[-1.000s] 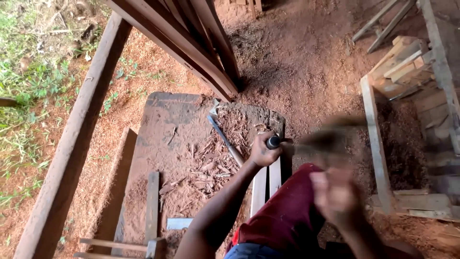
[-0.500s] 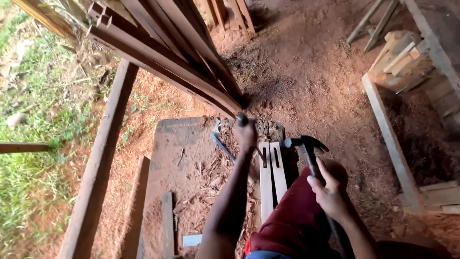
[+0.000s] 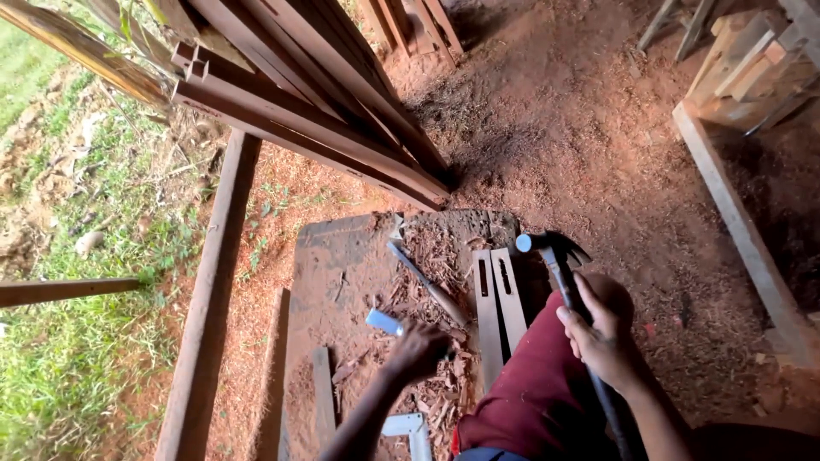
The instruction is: Chiseling mortise joints in wooden boards using a hammer and chisel.
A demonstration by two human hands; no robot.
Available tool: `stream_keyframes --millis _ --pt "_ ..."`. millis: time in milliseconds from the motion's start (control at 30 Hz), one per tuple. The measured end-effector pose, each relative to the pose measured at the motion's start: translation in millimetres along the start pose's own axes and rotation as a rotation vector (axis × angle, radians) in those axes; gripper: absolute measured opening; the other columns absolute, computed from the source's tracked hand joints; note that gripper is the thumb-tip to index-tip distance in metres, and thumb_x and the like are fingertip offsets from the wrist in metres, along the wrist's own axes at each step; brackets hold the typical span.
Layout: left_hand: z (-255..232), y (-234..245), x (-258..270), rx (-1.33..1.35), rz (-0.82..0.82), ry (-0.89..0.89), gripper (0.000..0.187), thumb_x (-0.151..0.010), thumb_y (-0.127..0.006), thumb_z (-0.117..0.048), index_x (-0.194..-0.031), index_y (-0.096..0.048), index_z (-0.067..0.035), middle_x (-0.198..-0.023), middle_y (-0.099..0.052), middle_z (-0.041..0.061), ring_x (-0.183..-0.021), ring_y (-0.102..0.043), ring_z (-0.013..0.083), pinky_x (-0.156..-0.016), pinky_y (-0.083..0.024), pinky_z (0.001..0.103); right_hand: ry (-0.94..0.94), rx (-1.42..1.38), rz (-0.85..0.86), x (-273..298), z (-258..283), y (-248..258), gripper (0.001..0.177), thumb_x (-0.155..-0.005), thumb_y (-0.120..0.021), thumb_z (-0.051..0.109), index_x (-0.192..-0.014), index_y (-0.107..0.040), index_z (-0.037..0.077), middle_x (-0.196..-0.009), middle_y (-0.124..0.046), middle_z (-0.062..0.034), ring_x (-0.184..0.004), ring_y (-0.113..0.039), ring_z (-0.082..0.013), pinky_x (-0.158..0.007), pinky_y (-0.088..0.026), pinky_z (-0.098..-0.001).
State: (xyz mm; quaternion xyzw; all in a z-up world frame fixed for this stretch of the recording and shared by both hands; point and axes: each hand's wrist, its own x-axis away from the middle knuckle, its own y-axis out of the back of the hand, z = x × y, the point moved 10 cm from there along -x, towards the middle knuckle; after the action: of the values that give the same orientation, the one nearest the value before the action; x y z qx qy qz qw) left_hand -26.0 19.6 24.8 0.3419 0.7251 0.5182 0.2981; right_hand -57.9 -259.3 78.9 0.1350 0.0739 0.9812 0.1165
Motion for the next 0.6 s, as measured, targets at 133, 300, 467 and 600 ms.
stream_keyframes --millis 133,300,467,600 --pt "1.3 -15.2 -1.6 0.352 0.281 0.283 0.038 -0.086 -0.072 -0.029 -0.123 -0.07 -0.023 -0.127 -0.071 0.002 -0.116 -0.063 0.0228 -0.11 -0.036 0.05 -0.053 0.034 0.006 4.8 3.4 2.8 0.076 -0.094 -0.063 0.014 -0.164 -0.034 0.021 -0.064 -0.052 -0.01 -0.046 -0.044 -0.0162 -0.04 -0.041 -0.0302" --pt "48.3 -14.2 -40.9 0.111 -0.113 0.284 0.044 -0.071 -0.052 -0.006 -0.11 -0.073 -0.013 -0.113 -0.074 0.014 -0.095 -0.068 0.0394 -0.076 -0.054 0.05 0.075 0.046 -0.011 3.8 36.6 -0.9 0.066 -0.092 -0.063 0.005 -0.155 -0.045 0.011 -0.061 -0.05 -0.0123 -0.042 -0.044 -0.0162 -0.031 -0.041 -0.03" --pt "62.0 -62.8 -54.2 -0.097 0.353 0.328 0.059 -0.087 -0.069 -0.01 -0.14 -0.059 -0.035 -0.144 -0.052 0.001 -0.129 -0.043 0.0228 -0.108 -0.038 0.043 -0.06 0.077 -0.014 6.4 16.9 7.4 0.075 -0.096 -0.06 0.009 -0.166 -0.034 0.017 -0.062 -0.052 -0.0173 -0.044 -0.044 -0.0221 -0.038 -0.04 -0.0367" --pt "45.1 30.2 -72.1 -0.218 0.276 0.275 0.043 -0.1 -0.047 -0.018 -0.143 -0.054 -0.018 -0.152 -0.042 0.016 -0.138 -0.041 0.0297 -0.119 -0.027 0.057 -0.062 0.099 -0.006 3.4 10.3 8.7 0.078 -0.096 -0.059 0.01 -0.168 -0.029 0.016 -0.064 -0.054 -0.0168 -0.045 -0.047 -0.0231 -0.039 -0.041 -0.0369"
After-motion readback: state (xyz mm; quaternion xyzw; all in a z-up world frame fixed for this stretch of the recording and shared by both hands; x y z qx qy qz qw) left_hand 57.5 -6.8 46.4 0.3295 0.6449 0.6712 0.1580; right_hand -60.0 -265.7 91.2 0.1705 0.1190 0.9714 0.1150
